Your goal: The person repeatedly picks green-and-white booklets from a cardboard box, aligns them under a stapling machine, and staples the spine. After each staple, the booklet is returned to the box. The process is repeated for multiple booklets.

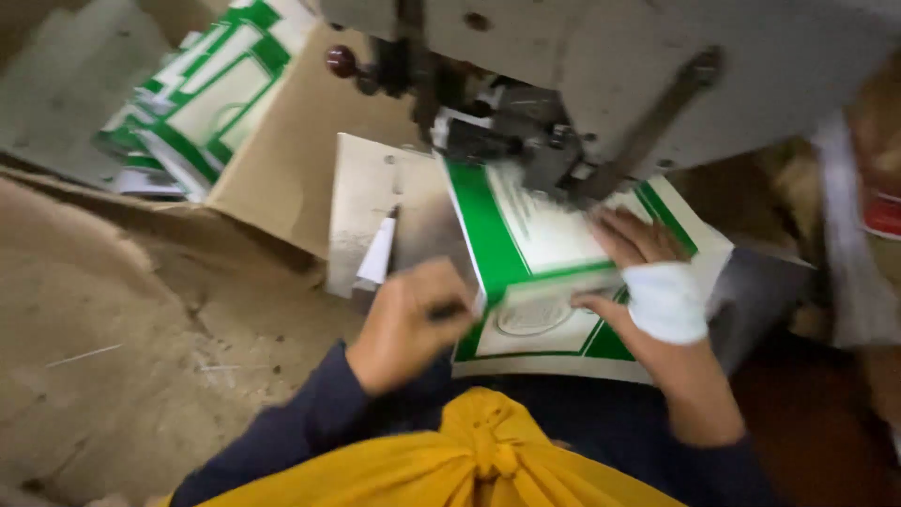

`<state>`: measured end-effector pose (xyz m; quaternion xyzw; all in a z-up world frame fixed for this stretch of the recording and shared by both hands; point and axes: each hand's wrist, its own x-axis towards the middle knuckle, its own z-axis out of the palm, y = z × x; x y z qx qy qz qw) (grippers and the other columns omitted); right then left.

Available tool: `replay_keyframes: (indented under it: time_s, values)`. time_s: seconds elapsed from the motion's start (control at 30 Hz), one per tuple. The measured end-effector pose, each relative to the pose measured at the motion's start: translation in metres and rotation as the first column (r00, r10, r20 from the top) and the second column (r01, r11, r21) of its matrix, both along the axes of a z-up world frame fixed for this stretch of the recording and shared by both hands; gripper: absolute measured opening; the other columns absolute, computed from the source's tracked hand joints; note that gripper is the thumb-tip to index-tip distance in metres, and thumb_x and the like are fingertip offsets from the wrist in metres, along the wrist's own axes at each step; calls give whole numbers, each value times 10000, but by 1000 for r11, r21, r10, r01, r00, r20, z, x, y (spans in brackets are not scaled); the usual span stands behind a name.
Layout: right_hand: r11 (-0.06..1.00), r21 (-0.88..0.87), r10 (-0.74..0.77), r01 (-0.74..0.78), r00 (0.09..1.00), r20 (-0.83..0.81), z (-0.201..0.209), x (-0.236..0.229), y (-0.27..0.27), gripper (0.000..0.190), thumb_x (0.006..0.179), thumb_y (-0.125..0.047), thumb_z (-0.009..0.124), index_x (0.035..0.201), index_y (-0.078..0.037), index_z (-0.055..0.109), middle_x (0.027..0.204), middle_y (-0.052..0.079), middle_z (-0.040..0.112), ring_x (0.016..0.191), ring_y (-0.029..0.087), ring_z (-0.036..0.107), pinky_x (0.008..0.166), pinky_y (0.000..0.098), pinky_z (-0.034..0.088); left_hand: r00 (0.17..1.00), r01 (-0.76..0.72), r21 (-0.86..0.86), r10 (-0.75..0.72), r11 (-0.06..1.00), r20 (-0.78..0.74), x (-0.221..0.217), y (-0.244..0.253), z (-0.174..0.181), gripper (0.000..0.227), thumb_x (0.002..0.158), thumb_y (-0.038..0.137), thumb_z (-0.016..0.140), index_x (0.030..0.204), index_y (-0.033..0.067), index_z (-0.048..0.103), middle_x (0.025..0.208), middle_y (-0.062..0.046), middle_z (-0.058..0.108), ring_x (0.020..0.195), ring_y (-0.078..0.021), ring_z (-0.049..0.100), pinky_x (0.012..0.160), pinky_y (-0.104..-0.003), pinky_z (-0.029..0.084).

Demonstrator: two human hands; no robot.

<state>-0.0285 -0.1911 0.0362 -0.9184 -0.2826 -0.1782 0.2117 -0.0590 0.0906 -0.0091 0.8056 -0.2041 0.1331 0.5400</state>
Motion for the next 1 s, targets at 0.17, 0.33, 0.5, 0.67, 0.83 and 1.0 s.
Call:
replay_keyframes:
  time_s: [0.17, 0.33, 0.5, 0.67, 0.83, 1.0]
  values:
    - [983, 23, 177, -181, 978, 110, 15, -44, 38, 411, 697, 3, 518, 1079, -33, 665, 1175, 142, 671, 1088, 324, 648, 932, 458, 479, 786, -5, 18, -8, 1000, 618, -43, 54, 93, 207, 970, 133, 491, 842, 79, 644, 917, -91, 657, 807, -279, 637, 737, -393, 481]
    - [978, -41, 203, -204, 979, -33, 52, -60, 58, 343, 772, -198, 647, 1111, -157, 679, 1058, 35, 725, 900, 256, 704, 780, 417, 550, 897, 38, 85, -72, 996, 437, -55, 81, 119, 336, 1031, 186, 347, 1007, 58, 657, 949, -73, 717, 808, -225, 733, 681, -330, 534]
    - [952, -271, -248, 140, 873, -420, 59, -52, 92, 306, 803, -469, 564, 704, -240, 742, 660, -85, 732, 696, 145, 695, 701, 303, 484, 927, -184, -143, 220, 972, 304, -62, 141, 119, 124, 902, 44, 610, 1003, 106, 648, 937, -48, 712, 801, -161, 728, 749, -285, 614]
    - [997, 41, -52, 62, 976, -210, 22, -45, 73, 173, 851, -245, 640, 744, -123, 700, 712, 19, 698, 678, 197, 648, 715, 338, 447, 702, -631, -274, 684, 726, 198, -33, 233, 122, 196, 921, -100, 543, 924, 84, 610, 939, -62, 658, 874, -180, 665, 800, -308, 616]
    - [990, 115, 103, -76, 964, -245, 18, -48, 86, 119, 827, -209, 637, 793, -186, 749, 775, -23, 733, 726, 136, 686, 776, 284, 485, 383, -802, -480, 923, 356, 46, 52, 276, 122, 212, 857, 226, 724, 1014, 140, 611, 1002, -25, 741, 963, -174, 716, 875, -380, 590]
    - [972, 78, 233, -222, 956, -176, 11, -49, 83, 131, 834, -272, 620, 785, -232, 735, 758, -94, 745, 684, 124, 684, 702, 302, 476, 378, -902, -219, 926, 373, 23, 142, 278, 48, 131, 825, 163, 677, 942, 196, 629, 881, -11, 717, 830, -218, 668, 641, -393, 508]
